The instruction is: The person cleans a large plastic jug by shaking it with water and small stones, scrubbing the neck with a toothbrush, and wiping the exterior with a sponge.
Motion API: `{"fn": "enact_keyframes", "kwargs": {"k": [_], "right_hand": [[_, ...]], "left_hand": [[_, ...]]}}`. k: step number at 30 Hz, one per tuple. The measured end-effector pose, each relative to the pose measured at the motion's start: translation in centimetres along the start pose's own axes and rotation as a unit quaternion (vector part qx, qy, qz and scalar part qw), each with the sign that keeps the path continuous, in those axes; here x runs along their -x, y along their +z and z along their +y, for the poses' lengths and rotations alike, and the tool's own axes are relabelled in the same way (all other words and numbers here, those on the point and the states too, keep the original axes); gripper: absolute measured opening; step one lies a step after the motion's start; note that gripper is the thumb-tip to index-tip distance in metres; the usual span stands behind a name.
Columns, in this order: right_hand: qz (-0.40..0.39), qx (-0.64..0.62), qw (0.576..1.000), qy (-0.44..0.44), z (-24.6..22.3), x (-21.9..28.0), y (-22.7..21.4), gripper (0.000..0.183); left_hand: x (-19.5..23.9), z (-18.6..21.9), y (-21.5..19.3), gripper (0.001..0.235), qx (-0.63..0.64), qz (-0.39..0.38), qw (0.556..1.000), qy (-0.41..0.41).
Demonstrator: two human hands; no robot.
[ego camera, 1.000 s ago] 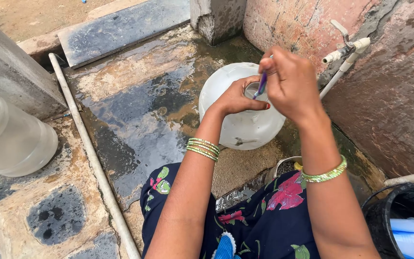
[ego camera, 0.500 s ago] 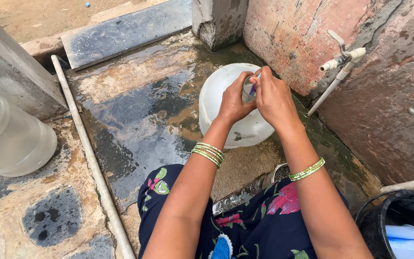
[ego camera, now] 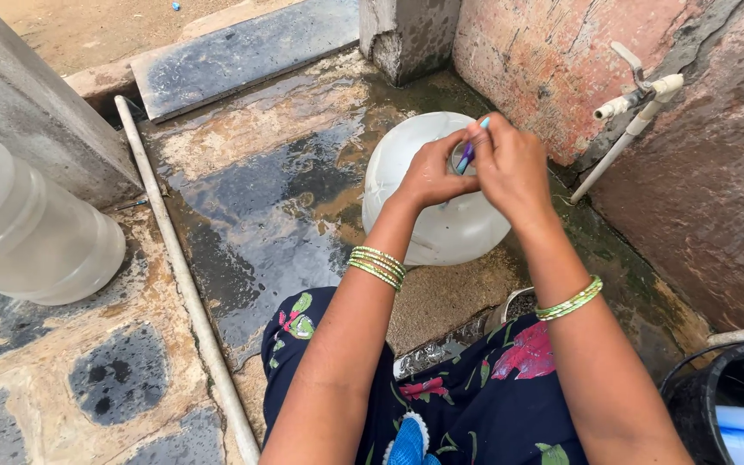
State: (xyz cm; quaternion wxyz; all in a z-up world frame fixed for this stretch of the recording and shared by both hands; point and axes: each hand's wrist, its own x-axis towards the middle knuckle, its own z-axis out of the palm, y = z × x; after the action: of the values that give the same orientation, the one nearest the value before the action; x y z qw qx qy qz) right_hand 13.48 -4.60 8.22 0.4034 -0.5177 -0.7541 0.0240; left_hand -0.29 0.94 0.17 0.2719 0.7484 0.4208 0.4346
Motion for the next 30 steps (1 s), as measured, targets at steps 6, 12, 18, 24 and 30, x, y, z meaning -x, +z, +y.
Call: {"fn": "enact_keyframes", "kwargs": {"k": [6, 12, 18, 24, 30], "right_hand": [[0.087, -0.104, 0.991, 0.013, -5.2, -0.5, -6.7, 0.032], [0.041, 0.046, 0.997, -0.038, 1.8, 0.2, 0.9, 0.028], [0.086, -0.101, 0.991, 0.002, -2.5, -0.8, -5.9, 0.033], [0.024, 0.025, 0.999, -0.015, 1.7, -0.3, -0.7, 0.035], [0.031, -0.063, 0.997, 0.029, -1.4, -0.5, -4.1, 0.036]], "left_hand": [[0.5, 2.4, -1.4, 0.074, 0.007, -0.034, 0.997, -0.064], [0.0, 1.4, -0.4, 0.081, 0.041, -0.049, 0.995, -0.071], [0.2, 2.3, -0.9, 0.079, 0.009, -0.054, 0.996, -0.067], [-0.5, -1.3, 0.8, 0.083, 0.044, -0.029, 0.998, -0.021], [0.3, 1.0, -0.2, 0.077, 0.048, -0.042, 0.997, -0.05]]}}
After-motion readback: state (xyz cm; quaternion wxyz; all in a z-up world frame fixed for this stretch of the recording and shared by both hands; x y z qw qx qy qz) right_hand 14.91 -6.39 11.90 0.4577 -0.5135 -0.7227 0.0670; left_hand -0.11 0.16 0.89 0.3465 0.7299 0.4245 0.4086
